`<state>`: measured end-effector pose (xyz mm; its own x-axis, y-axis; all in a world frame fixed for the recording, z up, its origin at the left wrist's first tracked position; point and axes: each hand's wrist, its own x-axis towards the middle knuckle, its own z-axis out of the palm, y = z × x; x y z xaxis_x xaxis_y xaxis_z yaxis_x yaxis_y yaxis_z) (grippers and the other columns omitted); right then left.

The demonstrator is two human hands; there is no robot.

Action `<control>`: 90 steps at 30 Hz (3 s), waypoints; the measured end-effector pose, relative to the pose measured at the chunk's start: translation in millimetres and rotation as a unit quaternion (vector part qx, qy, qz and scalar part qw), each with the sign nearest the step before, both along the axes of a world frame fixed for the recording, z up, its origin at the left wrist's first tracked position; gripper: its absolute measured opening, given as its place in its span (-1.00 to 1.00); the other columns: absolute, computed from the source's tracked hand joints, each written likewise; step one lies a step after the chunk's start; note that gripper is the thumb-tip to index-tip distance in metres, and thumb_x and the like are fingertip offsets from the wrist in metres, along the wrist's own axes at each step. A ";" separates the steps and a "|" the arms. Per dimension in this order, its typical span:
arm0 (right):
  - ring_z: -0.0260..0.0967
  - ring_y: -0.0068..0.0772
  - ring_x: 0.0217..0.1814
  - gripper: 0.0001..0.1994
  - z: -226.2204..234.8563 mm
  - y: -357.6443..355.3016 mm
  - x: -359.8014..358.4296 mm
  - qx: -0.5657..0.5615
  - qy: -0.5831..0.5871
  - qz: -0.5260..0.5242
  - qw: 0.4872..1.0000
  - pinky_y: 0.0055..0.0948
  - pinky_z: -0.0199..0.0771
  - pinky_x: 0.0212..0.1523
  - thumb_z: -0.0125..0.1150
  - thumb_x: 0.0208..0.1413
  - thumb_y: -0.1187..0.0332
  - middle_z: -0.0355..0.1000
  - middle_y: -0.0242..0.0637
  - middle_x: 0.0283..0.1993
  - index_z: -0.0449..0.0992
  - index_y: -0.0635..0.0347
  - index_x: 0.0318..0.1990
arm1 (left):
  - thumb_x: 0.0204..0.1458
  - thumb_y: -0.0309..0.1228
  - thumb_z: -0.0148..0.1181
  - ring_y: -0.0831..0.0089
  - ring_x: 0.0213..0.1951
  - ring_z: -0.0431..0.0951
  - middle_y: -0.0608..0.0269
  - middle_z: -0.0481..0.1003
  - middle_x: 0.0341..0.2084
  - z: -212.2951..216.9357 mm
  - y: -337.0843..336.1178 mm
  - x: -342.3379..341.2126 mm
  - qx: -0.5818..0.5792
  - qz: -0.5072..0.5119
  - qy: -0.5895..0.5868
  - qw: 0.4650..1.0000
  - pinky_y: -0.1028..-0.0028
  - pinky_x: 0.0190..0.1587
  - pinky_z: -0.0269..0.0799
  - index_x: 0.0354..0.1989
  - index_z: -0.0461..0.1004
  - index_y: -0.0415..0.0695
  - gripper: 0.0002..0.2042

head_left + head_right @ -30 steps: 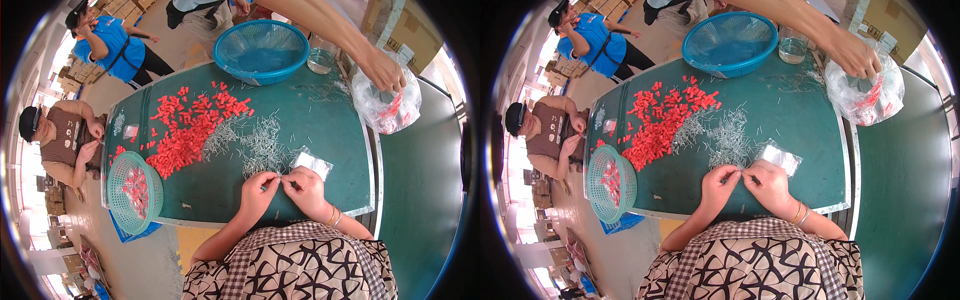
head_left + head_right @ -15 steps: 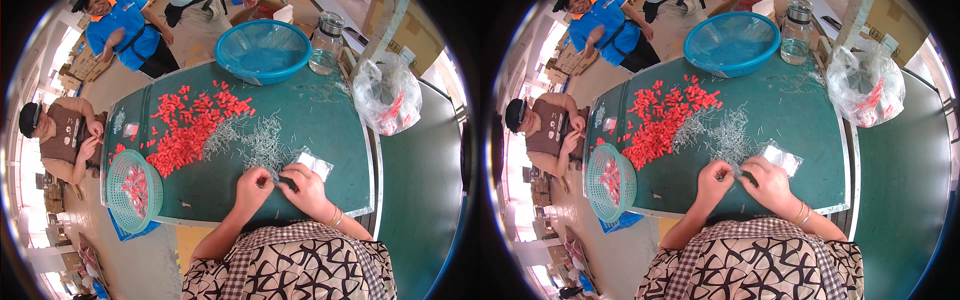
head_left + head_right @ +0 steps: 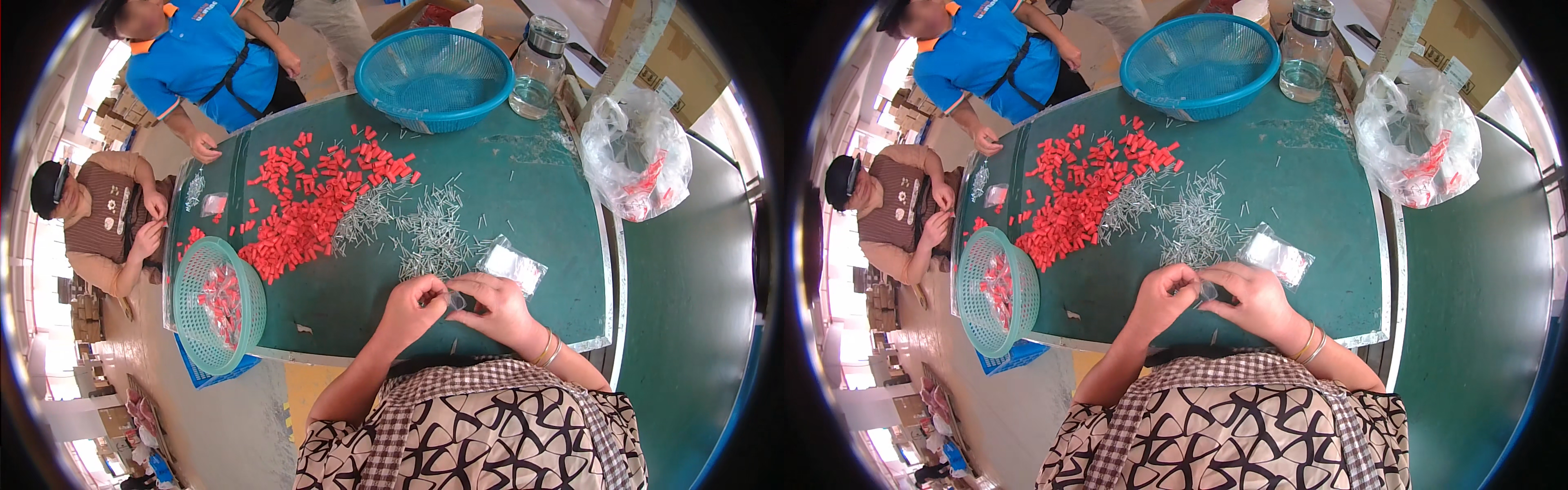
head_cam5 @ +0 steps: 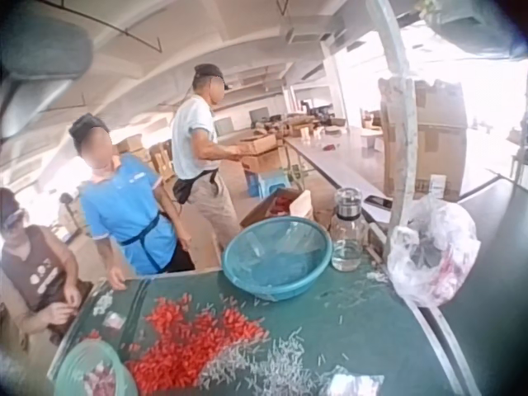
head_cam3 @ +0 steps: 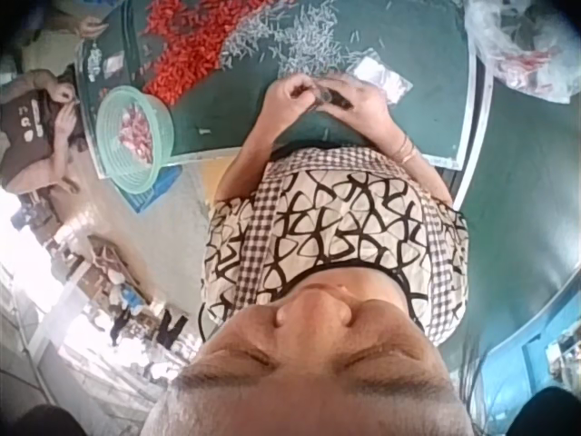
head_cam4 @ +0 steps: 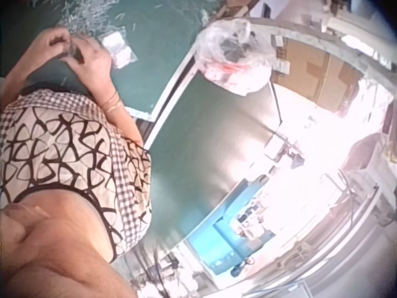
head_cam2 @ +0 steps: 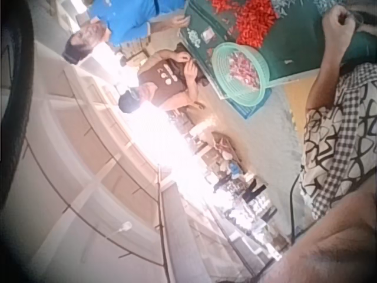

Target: The person picks up a red plastic piece and a metal pin, inserts the pin into the plastic piece by hand, and places the assembled unit into a small plastic bag. After repeating this process, the person sets the bag down on the table.

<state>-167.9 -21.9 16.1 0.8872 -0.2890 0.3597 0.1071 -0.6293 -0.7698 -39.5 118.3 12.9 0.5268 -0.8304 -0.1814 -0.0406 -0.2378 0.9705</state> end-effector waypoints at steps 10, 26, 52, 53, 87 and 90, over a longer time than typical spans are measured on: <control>0.31 -0.59 -0.61 -0.60 -3.2 -2.5 -1.9 0.095 0.039 -0.013 0.995 -0.61 0.34 -0.61 0.51 -0.24 0.35 0.51 -0.32 -0.28 0.58 0.17 -0.16 | -0.08 -0.47 0.26 0.15 -0.35 0.48 0.13 0.42 -0.44 -6.6 5.0 18.9 0.087 0.031 -0.406 0.909 0.25 -0.29 0.41 -0.22 0.48 -0.23 -0.77; 0.29 -0.57 -0.63 -0.62 3.4 -0.2 -7.2 0.063 0.053 -0.018 0.996 -0.58 0.33 -0.60 0.49 -0.24 0.35 0.50 -0.32 -0.34 0.59 0.17 -0.18 | -0.06 -0.52 0.25 0.21 -0.43 0.52 0.12 0.48 -0.46 -14.5 2.4 34.7 0.019 0.024 -0.419 0.907 0.36 -0.37 0.43 -0.38 0.53 -0.18 -0.93; 0.43 -0.32 -0.42 -0.62 7.0 2.0 -1.5 0.093 0.106 -0.030 0.990 -0.44 0.44 -0.41 0.46 -0.20 0.31 0.49 -0.27 -0.32 0.57 0.14 -0.15 | 0.06 -0.57 0.15 0.68 -0.50 0.47 0.32 0.51 -0.49 -7.6 17.7 41.0 0.043 0.095 -0.262 0.960 0.62 -0.50 0.33 -0.34 0.51 -0.22 -0.97; 0.43 -0.32 -0.42 -0.62 6.9 2.0 -1.6 0.092 0.106 -0.030 0.990 -0.44 0.44 -0.41 0.46 -0.20 0.31 0.49 -0.27 -0.32 0.57 0.14 -0.15 | 0.06 -0.57 0.15 0.68 -0.50 0.47 0.32 0.51 -0.49 -7.9 16.6 40.6 0.042 0.094 -0.261 0.960 0.62 -0.50 0.33 -0.34 0.51 -0.22 -0.97; 0.49 -0.24 -0.29 -0.64 -3.7 -0.2 -11.5 0.043 0.065 -0.031 0.996 -0.38 0.50 -0.29 0.42 -0.13 0.23 0.52 -0.26 -0.26 0.56 0.13 -0.14 | -0.13 -0.64 0.21 0.17 -0.48 0.51 0.13 0.46 -0.51 36.4 -11.1 22.1 -0.010 -0.046 -0.429 0.902 0.35 -0.45 0.42 -0.42 0.48 -0.22 -0.91; 0.46 -0.25 -0.39 -0.62 1.3 -3.0 -11.2 0.059 0.076 -0.054 0.994 -0.39 0.48 -0.38 0.45 -0.19 0.26 0.50 -0.28 -0.29 0.56 0.10 -0.15 | -0.14 -0.63 0.23 0.18 -0.45 0.52 0.15 0.48 -0.46 46.4 -14.8 8.6 -0.040 -0.081 -0.417 0.904 0.36 -0.41 0.44 -0.38 0.48 -0.20 -0.87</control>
<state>-179.1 -24.9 17.4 0.8898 -0.4182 0.1827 -0.0790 -0.5354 -0.8409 -30.9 103.4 59.3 0.3223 -0.9018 0.2880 -0.7951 -0.0927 0.5994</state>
